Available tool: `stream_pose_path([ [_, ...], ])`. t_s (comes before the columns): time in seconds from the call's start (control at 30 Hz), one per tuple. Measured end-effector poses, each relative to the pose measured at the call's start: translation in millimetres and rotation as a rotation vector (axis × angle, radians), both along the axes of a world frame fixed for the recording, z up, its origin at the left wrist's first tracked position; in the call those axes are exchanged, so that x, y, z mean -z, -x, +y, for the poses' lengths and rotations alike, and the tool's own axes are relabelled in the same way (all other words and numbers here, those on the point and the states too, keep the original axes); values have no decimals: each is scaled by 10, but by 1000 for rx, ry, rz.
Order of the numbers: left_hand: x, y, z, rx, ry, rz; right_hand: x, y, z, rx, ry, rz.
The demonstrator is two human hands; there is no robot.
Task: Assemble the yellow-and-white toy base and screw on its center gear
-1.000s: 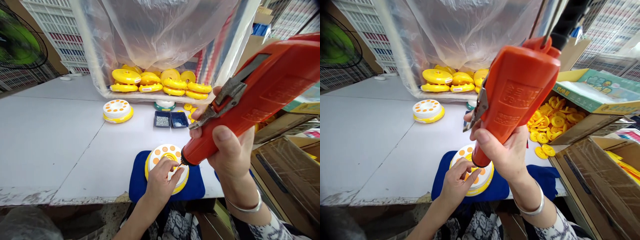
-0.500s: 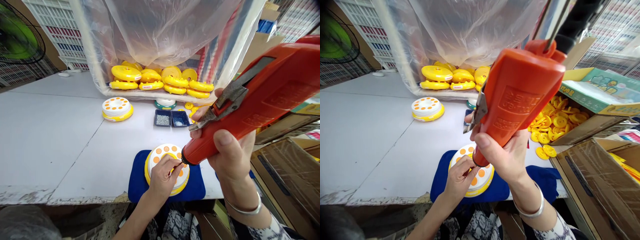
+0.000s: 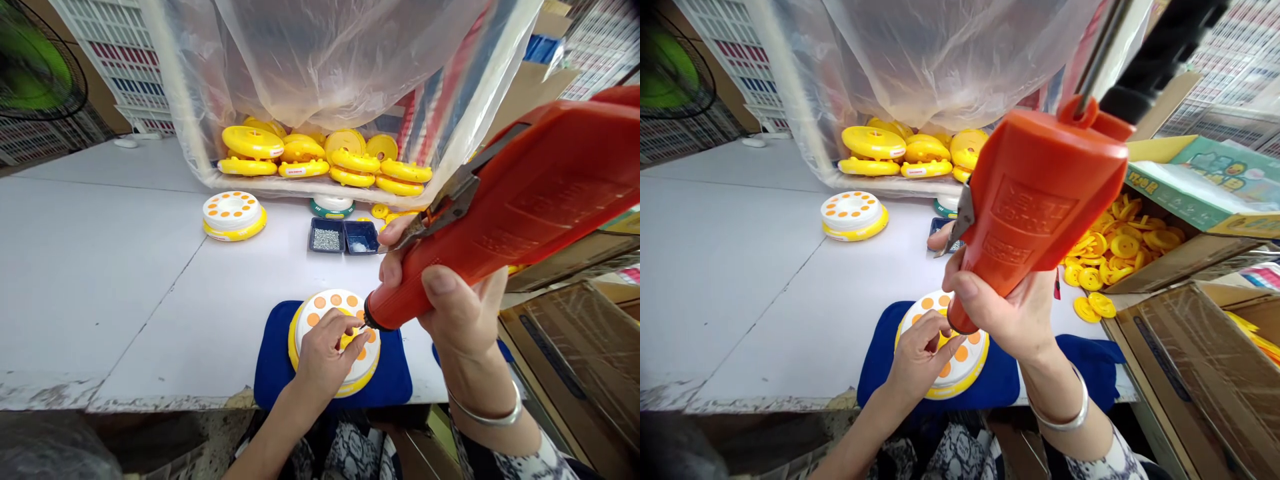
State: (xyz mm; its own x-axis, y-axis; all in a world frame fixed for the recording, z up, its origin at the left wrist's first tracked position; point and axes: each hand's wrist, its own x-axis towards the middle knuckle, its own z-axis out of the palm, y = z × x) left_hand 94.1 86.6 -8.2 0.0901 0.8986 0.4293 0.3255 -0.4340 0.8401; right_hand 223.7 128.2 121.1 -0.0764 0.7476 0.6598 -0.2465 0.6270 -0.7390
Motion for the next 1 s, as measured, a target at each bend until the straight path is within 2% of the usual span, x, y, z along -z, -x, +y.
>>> stream_pose_path([
  [0.4, 5, -15, 4, -8, -128, 52, 1, 23, 7, 25, -14, 10],
  [0.67, 34, -4, -19, -18, -119, 62, 54, -6, -13, -84, 32, 36],
  [0.83, 40, 16, -20, -12, -77, 96, 60, -10, -12, -66, 44, 26],
  [1.0, 26, 25, 0, -15, -120, 83, 62, -2, 1, -25, 24, 8],
])
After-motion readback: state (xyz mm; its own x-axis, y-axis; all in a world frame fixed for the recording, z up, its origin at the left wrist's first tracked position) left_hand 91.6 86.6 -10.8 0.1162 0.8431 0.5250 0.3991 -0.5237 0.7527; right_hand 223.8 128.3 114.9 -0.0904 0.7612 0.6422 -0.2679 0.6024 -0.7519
